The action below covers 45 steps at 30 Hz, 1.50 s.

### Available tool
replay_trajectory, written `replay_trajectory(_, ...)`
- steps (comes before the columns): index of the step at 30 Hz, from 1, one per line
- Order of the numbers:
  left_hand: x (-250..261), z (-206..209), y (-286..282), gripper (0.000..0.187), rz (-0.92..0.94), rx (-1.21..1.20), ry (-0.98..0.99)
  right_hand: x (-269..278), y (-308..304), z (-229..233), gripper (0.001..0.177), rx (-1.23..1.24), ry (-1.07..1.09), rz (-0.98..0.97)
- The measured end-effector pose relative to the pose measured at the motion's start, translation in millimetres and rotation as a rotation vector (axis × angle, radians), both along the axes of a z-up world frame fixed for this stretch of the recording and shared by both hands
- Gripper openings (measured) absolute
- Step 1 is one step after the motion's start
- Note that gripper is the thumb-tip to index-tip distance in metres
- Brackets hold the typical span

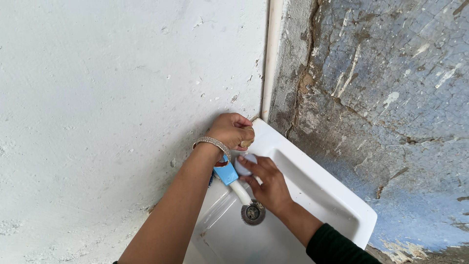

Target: The person cleans a small white sink and its blue faucet by hand using a brush and a sponge, occasionally pouring liquid from a green bottle onto the brush and sink surface.

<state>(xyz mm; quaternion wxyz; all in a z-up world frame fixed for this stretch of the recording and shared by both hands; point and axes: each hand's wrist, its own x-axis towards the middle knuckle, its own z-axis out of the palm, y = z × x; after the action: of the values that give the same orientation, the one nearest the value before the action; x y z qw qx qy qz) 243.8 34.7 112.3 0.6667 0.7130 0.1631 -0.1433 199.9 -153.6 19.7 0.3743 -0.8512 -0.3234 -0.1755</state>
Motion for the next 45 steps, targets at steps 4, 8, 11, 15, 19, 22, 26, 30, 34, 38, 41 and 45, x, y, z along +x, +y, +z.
replay_trajectory(4, -4, -5, 6, 0.042, 0.017, 0.008, 0.006, 15, -23, 1, 0.058, 0.131, 0.036, -0.01)
replay_trajectory(8, -5, -2, 6, 0.04, 0.026, 0.056, 0.008, -6, -1, -8, 0.057, 0.173, -0.024, -0.142)
replay_trajectory(11, -6, 2, 5, 0.039, 0.03, -0.035, 0.001, -29, 1, -10, 0.059, 0.137, -0.029, 0.157)
replay_trajectory(15, -6, 15, 6, 0.036, 0.037, 0.003, -0.051, 48, -7, 13, 0.055, 0.007, 0.032, -0.212)
replay_trajectory(19, 0, 24, 5, 0.037, 0.038, -0.012, -0.09, 61, 22, 19, 0.053, -0.063, 0.204, -0.163)
replay_trajectory(22, 0, 26, 5, 0.036, 0.037, -0.102, -0.079, 32, 51, 9, 0.041, -0.114, 0.228, 0.027)
replay_trajectory(26, -8, 34, 13, 0.035, 0.044, -0.03, -0.069, 71, 38, 29, 0.04, -0.048, 0.343, -0.068)
replay_trajectory(30, -12, 38, 16, 0.035, 0.053, 0.029, -0.07, 65, 46, 41, 0.049, 0.002, 0.341, -0.111)
replay_trajectory(34, -4, 34, 10, 0.036, 0.054, -0.056, -0.071, 35, 62, 37, 0.047, -0.176, 0.556, 0.035)
replay_trajectory(38, -2, 31, 6, 0.035, 0.028, 0.006, -0.103, 80, 39, 40, 0.052, 0.022, 0.233, -0.163)
replay_trajectory(41, -4, 31, 8, 0.035, 0.016, 0.025, -0.1, 76, 45, 38, 0.047, 0.044, 0.119, -0.209)
replay_trajectory(45, 1, 30, 8, 0.035, 0.033, -0.026, -0.086, 32, 54, 27, 0.04, -0.081, 0.581, -0.117)
